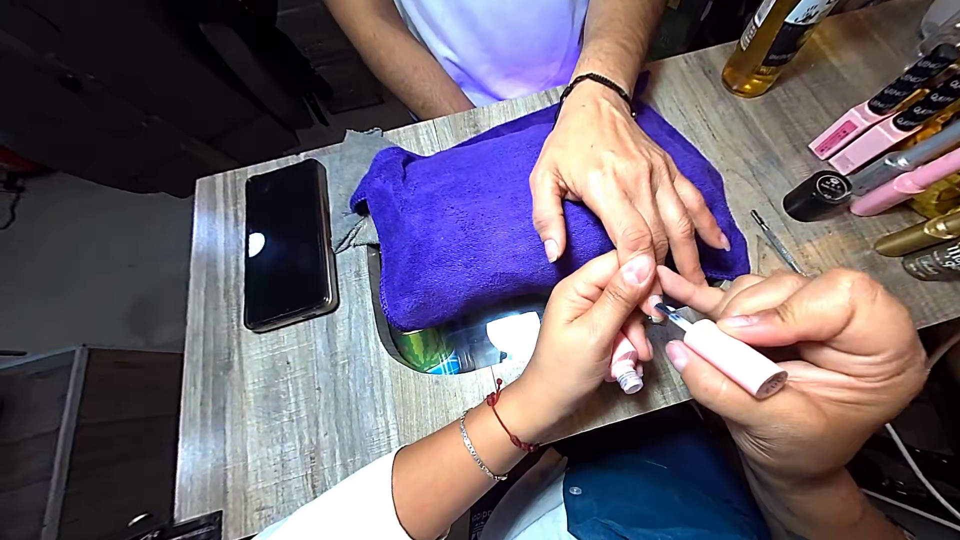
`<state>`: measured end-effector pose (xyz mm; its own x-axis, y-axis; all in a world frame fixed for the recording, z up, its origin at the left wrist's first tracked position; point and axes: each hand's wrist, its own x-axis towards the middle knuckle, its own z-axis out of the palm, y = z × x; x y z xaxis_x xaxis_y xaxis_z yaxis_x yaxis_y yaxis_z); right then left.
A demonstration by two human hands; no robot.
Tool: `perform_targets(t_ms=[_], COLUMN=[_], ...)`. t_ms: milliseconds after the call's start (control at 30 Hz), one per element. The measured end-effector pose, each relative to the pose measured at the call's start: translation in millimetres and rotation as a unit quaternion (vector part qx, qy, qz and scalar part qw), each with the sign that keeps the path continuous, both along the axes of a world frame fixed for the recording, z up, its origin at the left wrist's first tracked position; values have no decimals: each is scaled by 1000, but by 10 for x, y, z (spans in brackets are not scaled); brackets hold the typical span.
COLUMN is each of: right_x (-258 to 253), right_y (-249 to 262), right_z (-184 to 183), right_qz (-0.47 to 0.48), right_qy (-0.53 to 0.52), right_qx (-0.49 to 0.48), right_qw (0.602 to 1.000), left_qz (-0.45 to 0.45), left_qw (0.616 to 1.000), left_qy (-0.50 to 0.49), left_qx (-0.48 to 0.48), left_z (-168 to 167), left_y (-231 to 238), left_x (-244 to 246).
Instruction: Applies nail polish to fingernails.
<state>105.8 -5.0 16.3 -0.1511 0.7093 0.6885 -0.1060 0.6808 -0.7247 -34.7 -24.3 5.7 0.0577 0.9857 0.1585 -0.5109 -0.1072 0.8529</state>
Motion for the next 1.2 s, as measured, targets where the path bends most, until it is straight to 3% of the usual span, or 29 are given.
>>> perform_targets(t_ms=[1200], right_x=[3], right_y=[-6], right_z=[-11], right_qz=[-9], right_qy=[-23], right_qx=[-5], right_qw=[1000], left_qz=[5], left_qw=[1000], left_qy=[-2], left_qx=[-1], left_z=[-7], left_y=[6], left_x=[6])
